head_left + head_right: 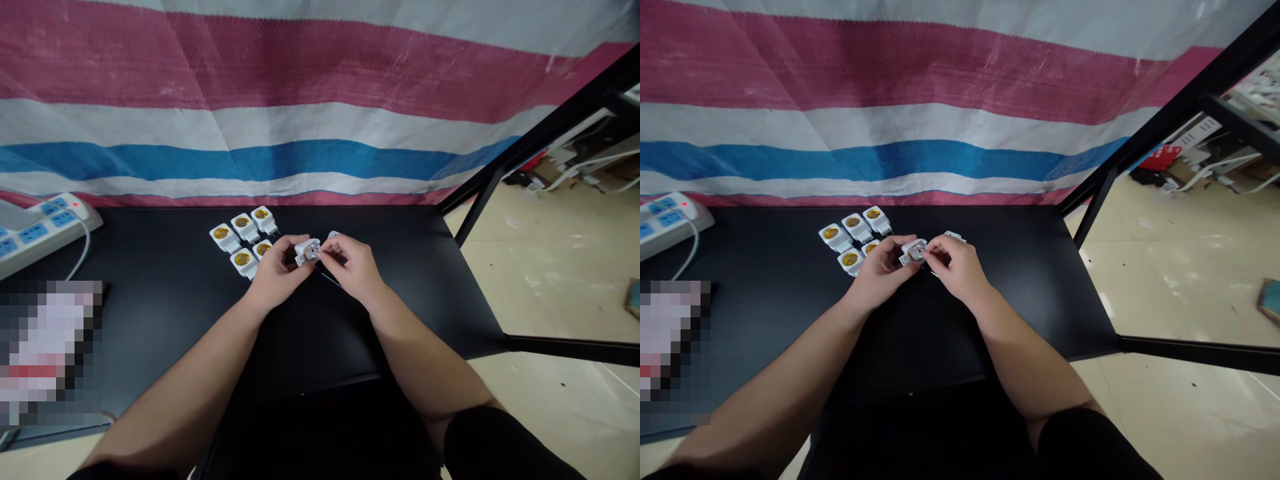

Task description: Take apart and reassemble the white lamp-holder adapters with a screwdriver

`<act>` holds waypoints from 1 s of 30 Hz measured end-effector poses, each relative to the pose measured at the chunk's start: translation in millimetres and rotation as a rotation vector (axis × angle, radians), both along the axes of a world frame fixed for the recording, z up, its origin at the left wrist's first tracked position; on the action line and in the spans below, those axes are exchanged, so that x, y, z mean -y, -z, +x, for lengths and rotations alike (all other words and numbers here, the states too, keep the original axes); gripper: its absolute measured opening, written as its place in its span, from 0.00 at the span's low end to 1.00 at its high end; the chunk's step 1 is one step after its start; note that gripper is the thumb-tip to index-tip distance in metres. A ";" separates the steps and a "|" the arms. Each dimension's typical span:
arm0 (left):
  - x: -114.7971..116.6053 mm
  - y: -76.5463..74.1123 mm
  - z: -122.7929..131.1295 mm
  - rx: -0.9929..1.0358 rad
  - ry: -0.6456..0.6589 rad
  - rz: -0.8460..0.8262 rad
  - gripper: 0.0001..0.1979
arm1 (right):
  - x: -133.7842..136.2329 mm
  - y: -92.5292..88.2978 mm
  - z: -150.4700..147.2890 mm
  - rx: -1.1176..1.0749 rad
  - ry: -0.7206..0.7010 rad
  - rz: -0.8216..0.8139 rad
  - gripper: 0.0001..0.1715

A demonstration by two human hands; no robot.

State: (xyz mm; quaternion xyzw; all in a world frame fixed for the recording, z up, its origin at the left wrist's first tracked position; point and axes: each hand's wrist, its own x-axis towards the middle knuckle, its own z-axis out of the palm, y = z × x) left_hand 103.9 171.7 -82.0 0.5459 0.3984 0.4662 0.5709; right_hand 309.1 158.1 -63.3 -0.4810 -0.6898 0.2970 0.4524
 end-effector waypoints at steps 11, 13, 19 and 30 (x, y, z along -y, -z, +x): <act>-2.3 4.5 -0.3 0.055 0.003 -0.011 0.24 | -2.2 12.1 -3.9 0.022 0.028 -0.015 0.06; -2.4 4.3 0.2 0.065 0.005 -0.012 0.23 | -1.9 11.4 -5.2 0.024 0.039 0.009 0.05; -0.8 2.4 3.0 0.053 -0.024 0.025 0.21 | 1.0 8.5 -11.2 0.006 0.071 -0.002 0.01; -0.4 1.9 0.2 -0.020 -0.022 0.048 0.23 | -5.7 5.7 2.8 -0.127 0.036 -0.279 0.06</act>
